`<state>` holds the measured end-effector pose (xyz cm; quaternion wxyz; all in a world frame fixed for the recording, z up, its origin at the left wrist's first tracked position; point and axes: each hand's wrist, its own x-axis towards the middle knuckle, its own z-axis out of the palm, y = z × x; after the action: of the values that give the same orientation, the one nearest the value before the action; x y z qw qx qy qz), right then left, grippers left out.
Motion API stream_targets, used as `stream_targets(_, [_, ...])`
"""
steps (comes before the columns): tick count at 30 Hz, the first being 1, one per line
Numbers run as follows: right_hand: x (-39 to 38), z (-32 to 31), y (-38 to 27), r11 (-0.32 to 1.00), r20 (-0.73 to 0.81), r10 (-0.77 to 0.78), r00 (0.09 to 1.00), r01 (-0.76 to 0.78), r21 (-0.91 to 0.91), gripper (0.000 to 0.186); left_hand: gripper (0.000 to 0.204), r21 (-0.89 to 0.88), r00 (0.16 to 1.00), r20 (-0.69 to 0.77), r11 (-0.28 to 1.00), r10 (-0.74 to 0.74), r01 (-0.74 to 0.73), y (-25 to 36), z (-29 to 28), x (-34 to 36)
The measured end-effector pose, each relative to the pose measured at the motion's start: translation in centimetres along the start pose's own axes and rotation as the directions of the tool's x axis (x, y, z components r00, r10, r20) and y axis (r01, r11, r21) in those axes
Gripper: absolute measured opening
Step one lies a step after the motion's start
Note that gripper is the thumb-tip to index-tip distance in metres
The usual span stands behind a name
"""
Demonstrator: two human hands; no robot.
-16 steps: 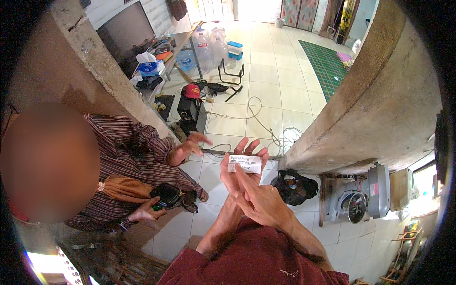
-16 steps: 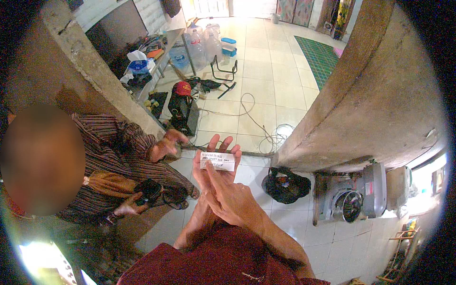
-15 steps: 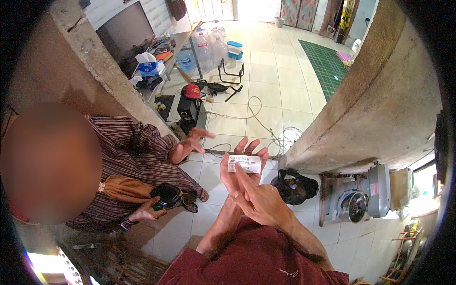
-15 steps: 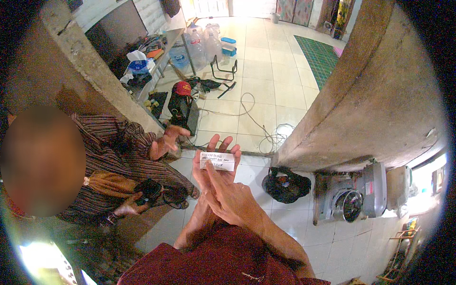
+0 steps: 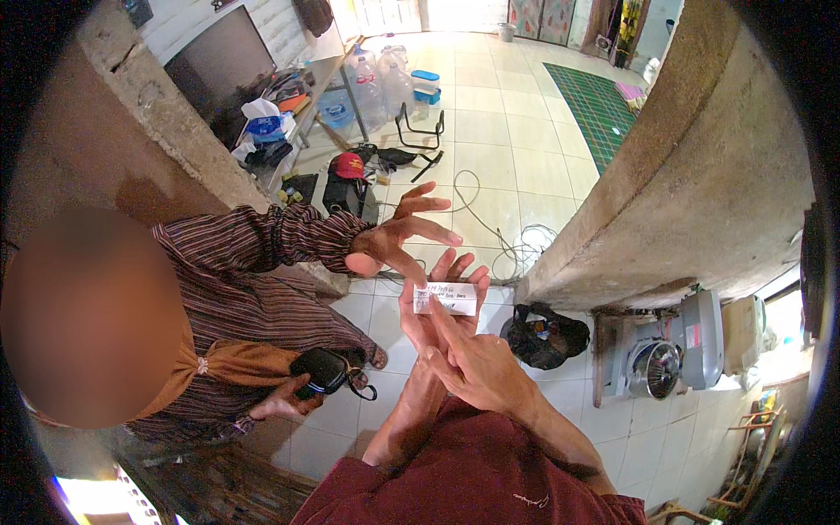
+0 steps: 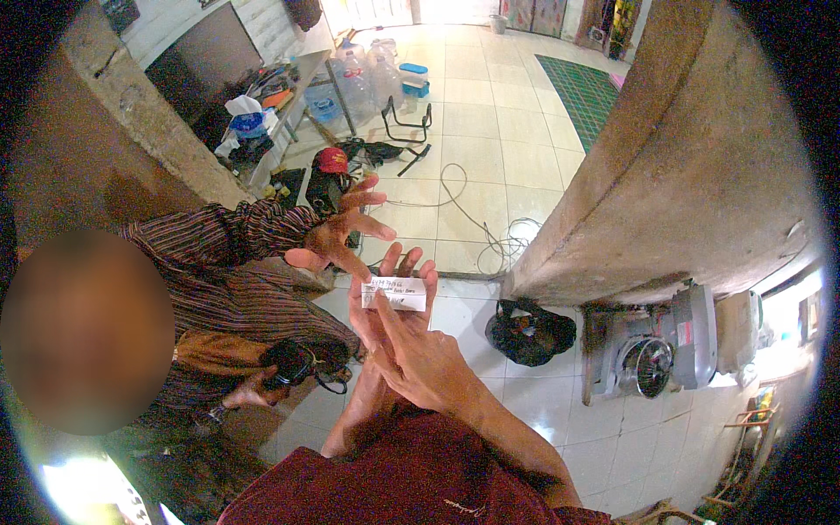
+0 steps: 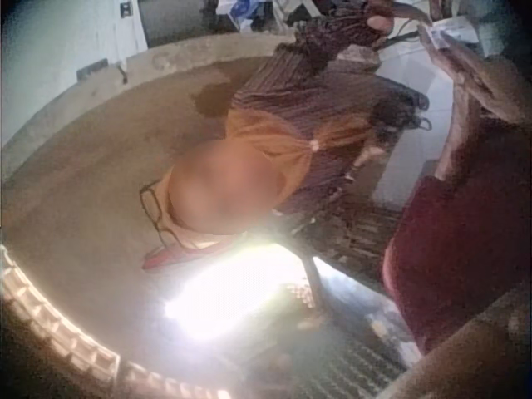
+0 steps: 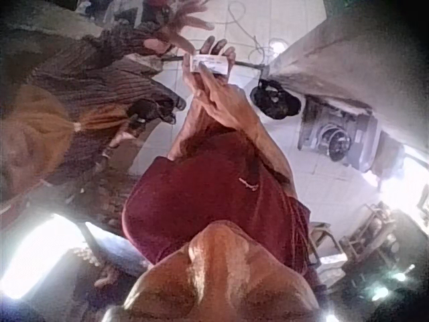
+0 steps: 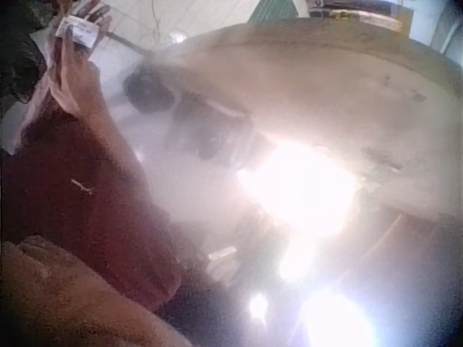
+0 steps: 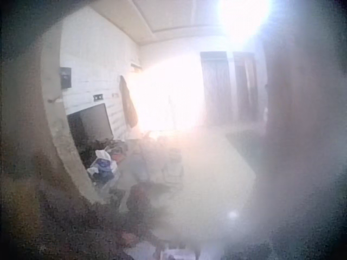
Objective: The person repeatedly pinches off small pieces of dough from a large mass on a metal table, rolls them into balls, and places them on a wooden board. The person also interacts with a woman who hands them a small card.
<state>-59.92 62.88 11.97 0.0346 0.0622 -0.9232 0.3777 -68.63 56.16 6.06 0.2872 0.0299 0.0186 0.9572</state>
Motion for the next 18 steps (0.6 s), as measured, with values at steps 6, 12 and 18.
stream_targets(6, [0.2, 0.2, 0.2, 1.0, -0.029, 0.002, 1.0, -0.003, -0.031, 0.071, 0.065, 0.043, 0.999, -0.033, 0.999, 0.003, -0.001, 0.1, -0.2, 0.3])
stream_targets(12, [-0.4, 0.0, 0.0, 0.998, -0.037, 0.01, 0.999, -0.008, 0.059, 0.071, 0.067, 0.037, 0.997, -0.065, 0.998, -0.039, 0.042, 0.5, 0.6, 1.4])
stream_targets(18, [-0.5, 1.0, 0.4, 0.994, -0.073, -0.026, 0.997, 0.034, 0.102, 0.074, 0.073, 0.095, 0.999, -0.031, 0.995, -0.012, 0.015, 0.9, 0.9, 1.7])
